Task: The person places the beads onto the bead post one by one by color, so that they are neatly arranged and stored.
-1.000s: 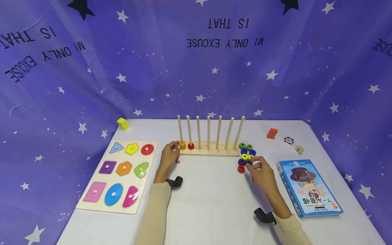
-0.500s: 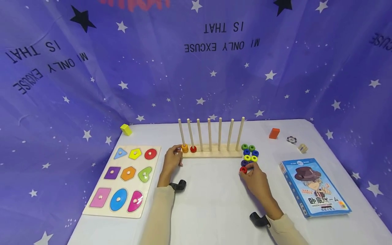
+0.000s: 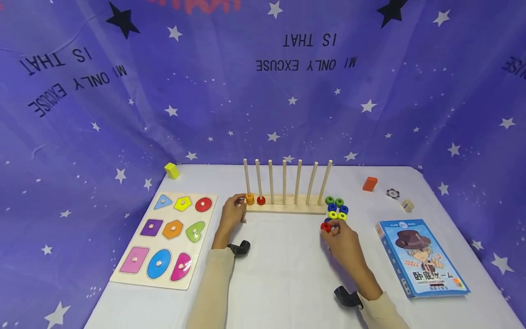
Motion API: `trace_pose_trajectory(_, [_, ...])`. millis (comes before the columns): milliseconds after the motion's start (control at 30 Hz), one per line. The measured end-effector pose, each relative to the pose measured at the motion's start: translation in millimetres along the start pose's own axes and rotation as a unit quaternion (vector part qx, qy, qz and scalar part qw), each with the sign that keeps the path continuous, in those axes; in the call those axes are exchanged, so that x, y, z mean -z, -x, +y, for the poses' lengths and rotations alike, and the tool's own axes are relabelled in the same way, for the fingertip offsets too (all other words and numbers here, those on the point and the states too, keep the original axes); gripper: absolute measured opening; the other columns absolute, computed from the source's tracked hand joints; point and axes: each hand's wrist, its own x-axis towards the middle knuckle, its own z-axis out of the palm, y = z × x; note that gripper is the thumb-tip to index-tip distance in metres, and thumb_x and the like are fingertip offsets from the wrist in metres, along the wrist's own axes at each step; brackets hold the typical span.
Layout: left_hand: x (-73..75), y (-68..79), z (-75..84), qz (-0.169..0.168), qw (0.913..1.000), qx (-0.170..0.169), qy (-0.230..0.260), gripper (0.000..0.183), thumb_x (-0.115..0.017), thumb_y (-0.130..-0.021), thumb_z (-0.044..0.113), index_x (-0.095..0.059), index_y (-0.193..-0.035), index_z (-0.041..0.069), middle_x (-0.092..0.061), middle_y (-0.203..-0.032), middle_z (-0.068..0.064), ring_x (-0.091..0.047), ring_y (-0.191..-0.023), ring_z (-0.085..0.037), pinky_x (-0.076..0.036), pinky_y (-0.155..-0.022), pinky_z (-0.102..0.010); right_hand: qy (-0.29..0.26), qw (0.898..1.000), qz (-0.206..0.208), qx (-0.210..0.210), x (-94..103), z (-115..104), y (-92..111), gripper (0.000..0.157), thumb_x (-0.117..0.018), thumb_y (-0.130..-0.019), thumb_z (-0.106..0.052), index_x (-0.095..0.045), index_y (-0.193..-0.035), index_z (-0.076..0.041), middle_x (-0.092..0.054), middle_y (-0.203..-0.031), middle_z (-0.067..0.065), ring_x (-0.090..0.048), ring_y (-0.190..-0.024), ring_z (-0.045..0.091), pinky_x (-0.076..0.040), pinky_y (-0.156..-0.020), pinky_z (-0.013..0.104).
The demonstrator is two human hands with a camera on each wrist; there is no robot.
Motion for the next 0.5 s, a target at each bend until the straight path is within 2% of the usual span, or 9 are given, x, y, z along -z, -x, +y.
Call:
trace_pose_trajectory(133, [1.6, -1.4, 0.9, -0.001, 1.0, -0.002, -0.002, 0.031, -0.056, -0.088, -0.001, -0.064, -0.118, 0.005, -0.053, -0.099, -0.014, -0.051, -0.039, -0.013, -0.053, -0.035, -0.028, -0.005, 0.998, 0.033, 0.062, 16.9, -45, -7, 0.045, -0.064, -0.09, -0.033, -0.051, -0.121, -0.003, -0.059, -0.082, 0.007, -0.059, -0.054, 0.015, -0.051, -0.041, 0.027])
trace_pose_trajectory(267, [2.8, -2.0, 0.8, -0.001, 1.0, -0.001, 0.0, 0.031, -0.057, -0.088, -0.001, -0.065, -0.117, 0.005, -0.052, -0.099, -0.015, -0.051, -0.039, -0.013, -0.053, -0.035, -0.029, -0.026, 0.989, 0.047, 0.138, 32.4, -104, -16, 0.04, -0.065, -0.089, -0.031, -0.055, -0.119, -0.007, -0.059, -0.082, 0.005, -0.06, -0.052, 0.016, -0.051, -0.038, 0.028])
trace_pose_trajectory(400, [2.3, -1.2, -2.6, -0.004, 1.0, 0.007, -0.001, 0.031, -0.057, -0.088, -0.001, -0.064, -0.118, 0.006, -0.052, -0.099, -0.014, -0.05, -0.04, -0.011, -0.054, -0.036, -0.03, -0.051, 0.981, 0.023, 0.187, 39.1, -160, -29, 0.039, -0.065, -0.09, -0.031, -0.056, -0.122, -0.011, -0.06, -0.084, 0.003, -0.061, -0.053, 0.02, -0.048, -0.036, 0.03])
trace_pose_trajectory(500, [1.3, 0.6, -4.2, -0.004, 0.9999, 0.009, -0.001, 0.032, -0.057, -0.089, 0.0, -0.064, -0.119, 0.007, -0.051, -0.099, -0.013, -0.05, -0.04, -0.011, -0.054, -0.037, -0.03, -0.046, 0.979, -0.002, 0.199, 35.1, -192, -44, 0.04, -0.065, -0.09, -0.033, -0.057, -0.124, -0.013, -0.061, -0.085, 0.002, -0.06, -0.05, 0.022, -0.046, -0.035, 0.031])
